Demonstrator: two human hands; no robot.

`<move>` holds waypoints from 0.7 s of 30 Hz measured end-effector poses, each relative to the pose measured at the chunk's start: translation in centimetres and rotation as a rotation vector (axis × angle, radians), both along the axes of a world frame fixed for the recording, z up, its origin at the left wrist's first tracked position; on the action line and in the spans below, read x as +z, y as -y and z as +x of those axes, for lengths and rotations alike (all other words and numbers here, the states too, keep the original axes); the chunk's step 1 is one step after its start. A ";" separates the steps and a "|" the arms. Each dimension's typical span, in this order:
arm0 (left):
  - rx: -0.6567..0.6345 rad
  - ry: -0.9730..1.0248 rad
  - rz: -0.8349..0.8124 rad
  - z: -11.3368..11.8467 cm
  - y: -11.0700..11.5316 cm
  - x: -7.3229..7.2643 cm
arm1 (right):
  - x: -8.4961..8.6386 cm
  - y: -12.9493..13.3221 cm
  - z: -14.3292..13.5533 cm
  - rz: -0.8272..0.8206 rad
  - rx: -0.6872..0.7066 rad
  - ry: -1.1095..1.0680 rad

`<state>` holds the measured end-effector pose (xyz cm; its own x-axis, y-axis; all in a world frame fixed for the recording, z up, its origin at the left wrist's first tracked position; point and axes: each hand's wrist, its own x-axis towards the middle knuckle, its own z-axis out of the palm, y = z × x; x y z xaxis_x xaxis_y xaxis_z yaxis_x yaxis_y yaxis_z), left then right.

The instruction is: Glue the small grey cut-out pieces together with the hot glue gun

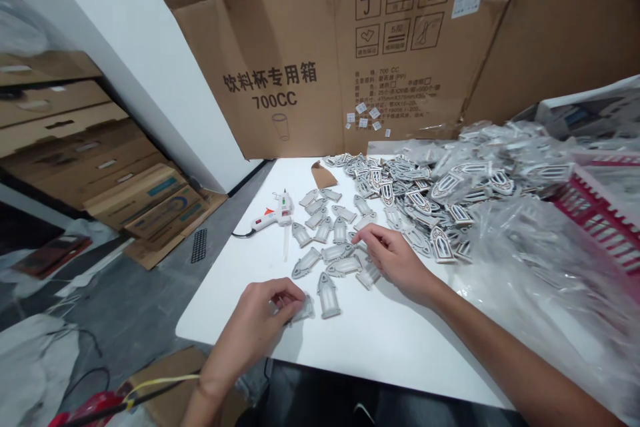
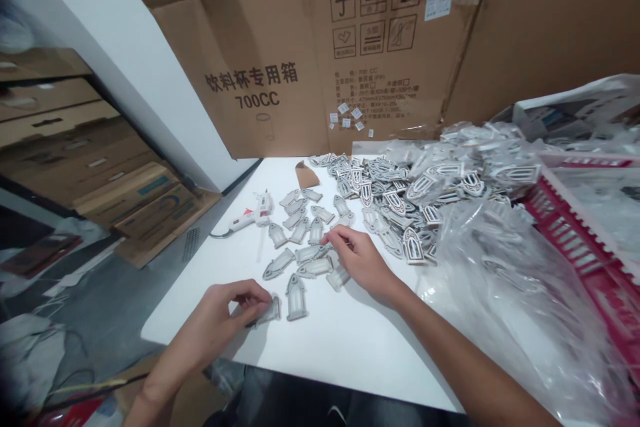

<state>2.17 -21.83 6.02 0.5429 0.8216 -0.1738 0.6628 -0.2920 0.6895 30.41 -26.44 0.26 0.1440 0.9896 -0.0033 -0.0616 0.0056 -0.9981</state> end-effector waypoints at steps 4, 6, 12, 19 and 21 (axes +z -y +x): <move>-0.023 -0.021 -0.018 0.0 -0.4 0.2 | 0.1 0.0 0.1 0.001 -0.005 0.004; -0.041 -0.026 -0.014 -0.1 -0.4 0.3 | 0.0 0.0 0.1 0.003 -0.005 0.007; -0.085 -0.041 0.068 -0.3 -0.1 0.2 | -0.1 -0.1 0.0 0.005 -0.015 0.019; -0.231 0.003 0.228 -1.4 -0.1 -1.4 | -0.2 -0.1 0.0 0.007 -0.019 0.026; -0.281 0.019 0.307 -1.7 0.1 -1.8 | -0.1 -0.1 0.0 0.003 -0.020 0.024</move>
<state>0.47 -21.94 4.18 0.7540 0.6533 0.0684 0.5159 -0.6535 0.5538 30.42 -26.38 0.17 0.1637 0.9865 0.0035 -0.0375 0.0098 -0.9992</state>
